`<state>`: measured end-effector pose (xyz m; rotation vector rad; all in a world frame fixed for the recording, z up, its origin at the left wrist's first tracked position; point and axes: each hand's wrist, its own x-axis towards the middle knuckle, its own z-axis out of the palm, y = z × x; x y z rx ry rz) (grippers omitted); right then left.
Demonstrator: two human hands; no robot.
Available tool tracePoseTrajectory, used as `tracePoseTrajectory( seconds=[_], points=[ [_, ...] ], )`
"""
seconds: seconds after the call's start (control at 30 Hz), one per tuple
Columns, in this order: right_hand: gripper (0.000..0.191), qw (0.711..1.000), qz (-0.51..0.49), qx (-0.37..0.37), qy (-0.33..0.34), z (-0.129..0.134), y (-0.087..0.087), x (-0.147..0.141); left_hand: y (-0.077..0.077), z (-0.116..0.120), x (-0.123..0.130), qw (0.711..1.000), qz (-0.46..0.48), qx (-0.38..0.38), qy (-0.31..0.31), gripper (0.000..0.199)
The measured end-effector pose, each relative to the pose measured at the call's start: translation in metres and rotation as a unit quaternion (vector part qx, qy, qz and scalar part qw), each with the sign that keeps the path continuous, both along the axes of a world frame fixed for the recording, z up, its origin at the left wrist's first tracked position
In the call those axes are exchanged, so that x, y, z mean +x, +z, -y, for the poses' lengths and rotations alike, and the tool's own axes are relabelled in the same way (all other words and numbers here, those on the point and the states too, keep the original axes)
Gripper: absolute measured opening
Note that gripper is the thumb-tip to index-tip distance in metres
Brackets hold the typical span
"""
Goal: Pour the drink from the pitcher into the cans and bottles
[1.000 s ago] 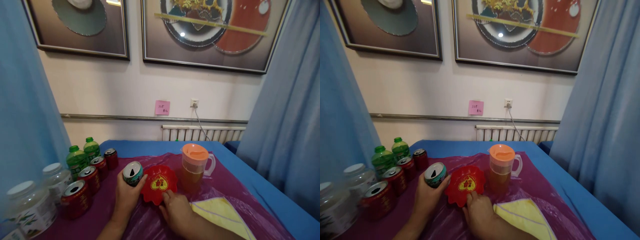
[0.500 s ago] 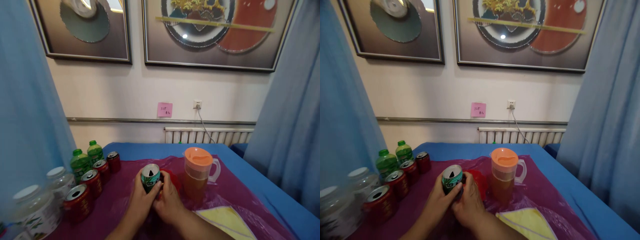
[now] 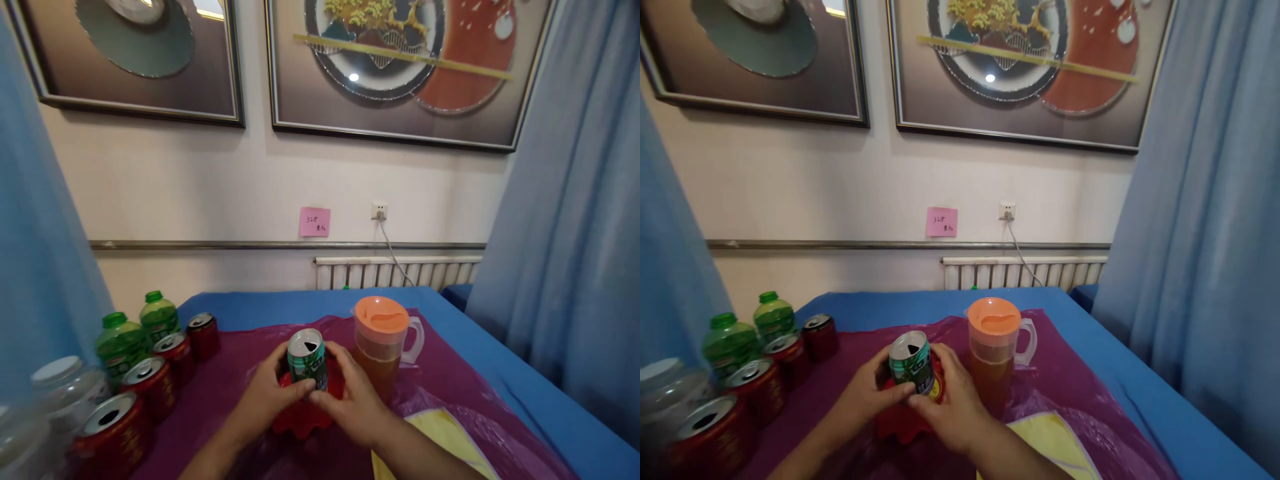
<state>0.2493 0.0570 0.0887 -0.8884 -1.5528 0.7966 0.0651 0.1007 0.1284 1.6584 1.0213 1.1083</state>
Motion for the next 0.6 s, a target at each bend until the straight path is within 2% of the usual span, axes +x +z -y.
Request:
tracePoseTrajectory(
  seconds=[0.1,0.17,0.27,0.33,0.4,0.53,0.6],
  points=[
    [0.041,0.988,-0.042,0.012,-0.148,0.016,-0.021,0.03,-0.025,-0.013,0.011,0.99,-0.018,0.032,0.134,0.068],
    [0.037,0.961,-0.107,0.004,-0.255,0.023,-0.03,0.06,-0.042,-0.019,0.011,0.979,-0.035,0.052,0.192,0.069],
    [0.049,0.904,-0.162,-0.003,-0.397,0.016,-0.029,0.108,-0.061,-0.024,0.006,0.972,-0.074,0.073,0.211,0.071],
    [0.059,0.88,-0.174,-0.023,-0.441,0.0,-0.024,0.132,-0.067,-0.025,0.003,0.971,-0.095,0.08,0.205,0.072],
    [0.061,0.887,-0.176,-0.05,-0.424,-0.019,-0.021,0.146,-0.07,-0.025,0.003,0.971,-0.102,0.083,0.2,0.072],
    [0.054,0.925,-0.189,-0.056,-0.326,-0.048,-0.03,0.148,-0.069,-0.022,0.005,0.97,-0.112,0.092,0.198,0.07],
    [0.055,0.922,-0.219,-0.046,-0.316,-0.057,-0.037,0.145,-0.069,-0.02,0.005,0.97,-0.117,0.098,0.191,0.068]
  ],
)
